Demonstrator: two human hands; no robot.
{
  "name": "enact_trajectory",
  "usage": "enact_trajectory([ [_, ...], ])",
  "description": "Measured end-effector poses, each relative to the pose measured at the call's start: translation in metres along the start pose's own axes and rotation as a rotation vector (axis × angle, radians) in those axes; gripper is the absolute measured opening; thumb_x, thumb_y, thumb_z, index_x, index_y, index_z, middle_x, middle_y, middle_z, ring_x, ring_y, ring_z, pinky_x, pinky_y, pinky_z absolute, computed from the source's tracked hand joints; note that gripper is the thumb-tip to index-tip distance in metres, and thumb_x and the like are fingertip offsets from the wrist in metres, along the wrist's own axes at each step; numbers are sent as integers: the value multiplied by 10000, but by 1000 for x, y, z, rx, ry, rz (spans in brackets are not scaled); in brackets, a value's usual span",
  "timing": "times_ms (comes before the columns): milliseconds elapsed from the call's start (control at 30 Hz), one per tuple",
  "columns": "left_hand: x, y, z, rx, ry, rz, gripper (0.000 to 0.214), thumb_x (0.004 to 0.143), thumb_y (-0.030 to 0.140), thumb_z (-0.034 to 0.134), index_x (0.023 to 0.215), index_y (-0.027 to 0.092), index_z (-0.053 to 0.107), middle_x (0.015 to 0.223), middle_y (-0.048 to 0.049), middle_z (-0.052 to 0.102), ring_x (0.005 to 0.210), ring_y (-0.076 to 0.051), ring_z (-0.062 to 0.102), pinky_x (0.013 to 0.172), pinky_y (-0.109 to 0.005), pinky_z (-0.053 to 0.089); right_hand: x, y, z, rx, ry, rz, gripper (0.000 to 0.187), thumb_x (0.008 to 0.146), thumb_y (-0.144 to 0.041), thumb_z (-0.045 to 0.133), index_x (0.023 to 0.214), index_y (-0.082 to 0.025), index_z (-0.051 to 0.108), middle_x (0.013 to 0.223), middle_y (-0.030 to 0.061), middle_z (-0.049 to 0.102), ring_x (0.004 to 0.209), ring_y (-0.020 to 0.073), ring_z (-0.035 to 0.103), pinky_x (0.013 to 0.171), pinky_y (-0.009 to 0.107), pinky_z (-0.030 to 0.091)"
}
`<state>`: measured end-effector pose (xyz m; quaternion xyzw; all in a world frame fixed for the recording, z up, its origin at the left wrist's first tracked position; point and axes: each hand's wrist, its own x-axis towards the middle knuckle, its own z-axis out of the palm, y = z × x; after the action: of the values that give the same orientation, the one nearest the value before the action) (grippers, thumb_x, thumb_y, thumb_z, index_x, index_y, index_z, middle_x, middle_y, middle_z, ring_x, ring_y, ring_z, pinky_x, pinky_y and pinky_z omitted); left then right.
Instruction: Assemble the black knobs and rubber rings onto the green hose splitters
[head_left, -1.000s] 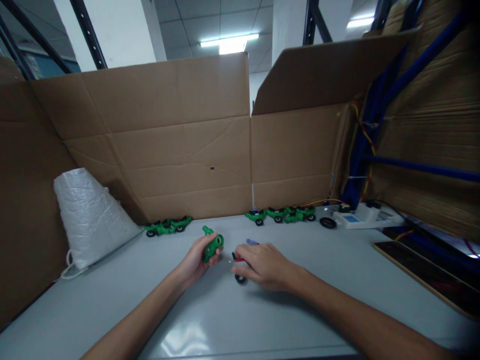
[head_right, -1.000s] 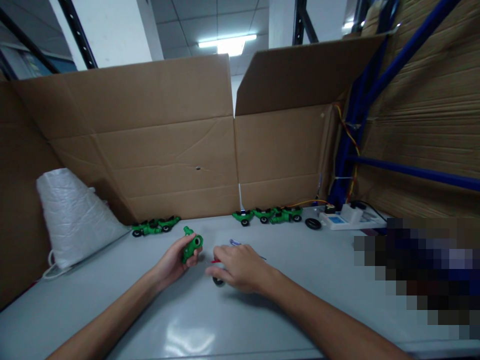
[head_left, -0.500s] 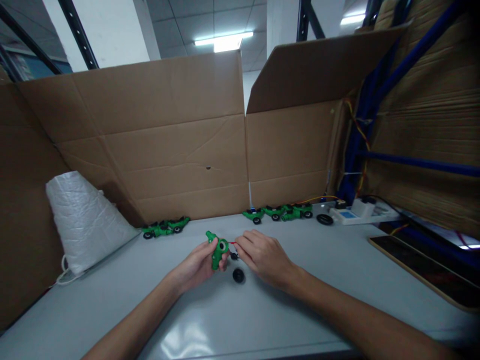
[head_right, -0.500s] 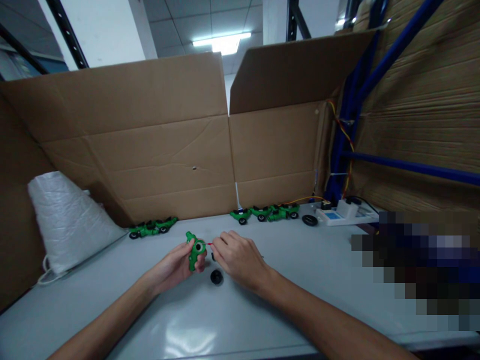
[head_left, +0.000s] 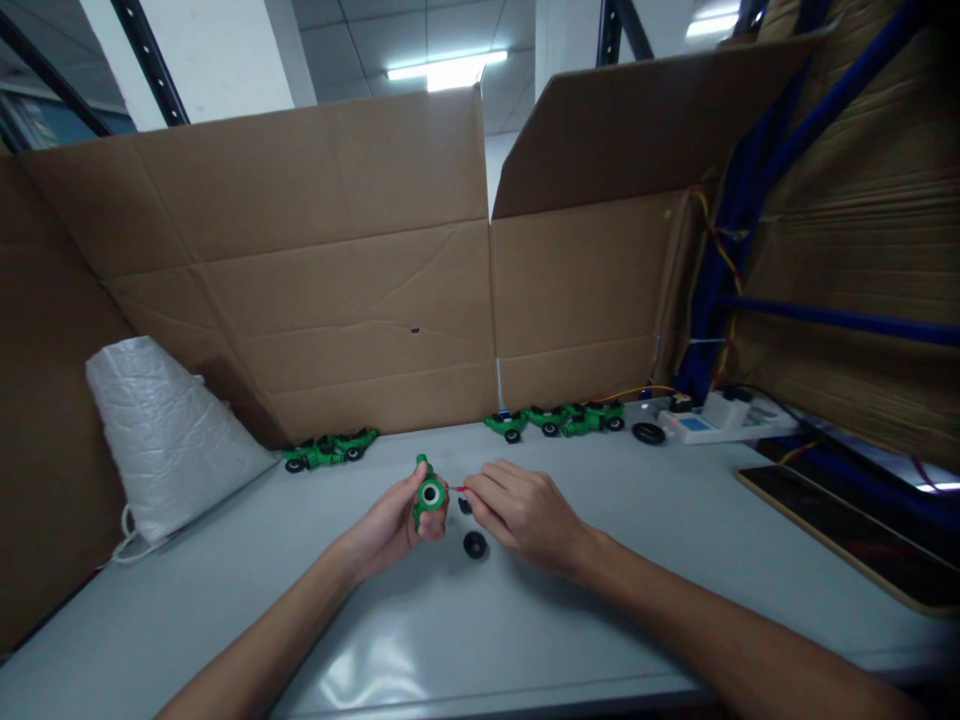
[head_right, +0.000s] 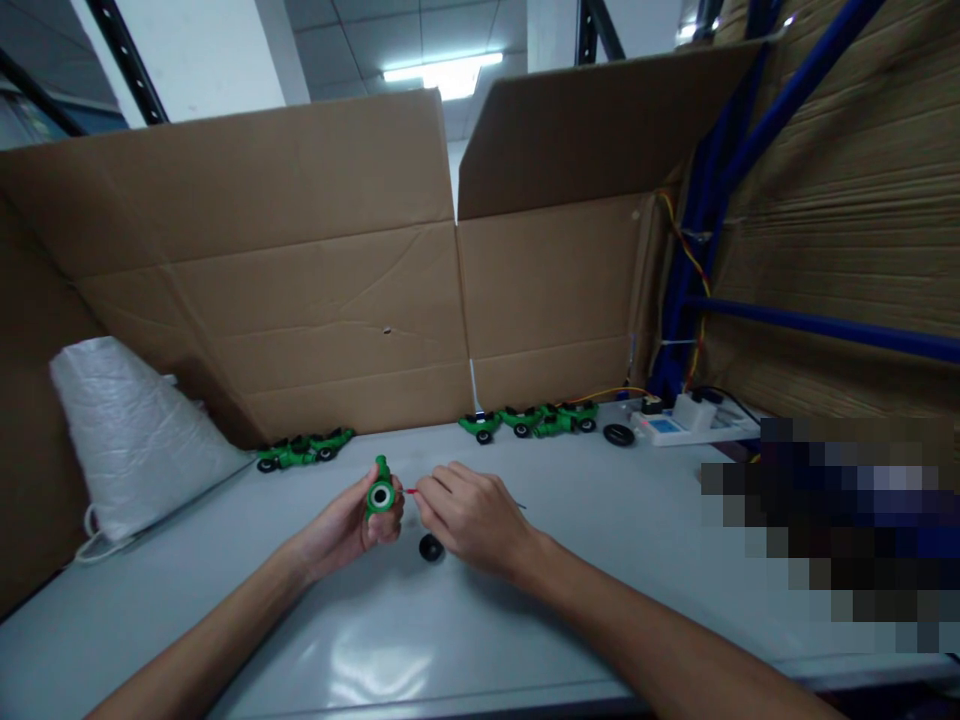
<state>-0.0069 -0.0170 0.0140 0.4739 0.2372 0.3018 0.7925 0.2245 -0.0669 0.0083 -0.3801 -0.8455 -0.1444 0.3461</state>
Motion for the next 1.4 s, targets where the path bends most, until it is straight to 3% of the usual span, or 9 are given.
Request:
enact_trajectory([
  [233,2,-7,-2,109,80,62,544,949,671,693,859,142,603,679,17,521,556,-82,446,566,-214,376,-1,-3,3,-78,47,-72,257,1113,-252,486,944,-190,669,837,45,676,795,204,608,685,329,397],
  [467,5,-11,-1,143,167,234,411,939,542,783,1001,169,623,846,-22,632,778,-142,596,726,-254,467,0,-6,7,-158,-74,95,189,1096,-198,542,949,-203,659,876,37,704,843,202,654,656,306,409],
  [667,10,-14,1,272,137,279,419,925,530,800,1060,169,635,1006,-65,661,960,-200,613,885,-322,484,0,-15,0,-227,-167,185,145,1090,-160,546,1029,-206,669,945,57,729,895,231,691,632,306,467],
  [867,13,-20,-1,557,208,374,387,966,551,735,1022,192,601,900,0,592,855,-169,550,832,-292,434,3,-34,2,-368,-218,220,174,1019,-32,545,1050,-162,656,947,94,716,869,265,711,594,339,516],
  [1000,15,-22,-1,512,202,330,398,977,565,712,1024,202,556,860,11,593,768,-144,516,729,-268,397,3,-32,5,-379,-181,165,164,1005,-28,562,1048,-154,658,940,88,718,847,260,706,574,343,491],
  [1267,8,-7,6,336,187,195,500,870,609,817,916,187,554,799,10,561,711,-119,494,646,-238,348,1,13,-2,-184,-112,-53,180,1113,-181,531,991,-188,663,865,34,712,770,186,629,563,304,318],
  [1400,6,-7,8,313,139,90,492,871,595,825,915,181,564,797,1,586,692,-114,511,621,-237,351,2,12,-2,-173,-109,-118,182,1109,-201,557,958,-190,658,856,31,706,778,186,620,562,321,283],
])
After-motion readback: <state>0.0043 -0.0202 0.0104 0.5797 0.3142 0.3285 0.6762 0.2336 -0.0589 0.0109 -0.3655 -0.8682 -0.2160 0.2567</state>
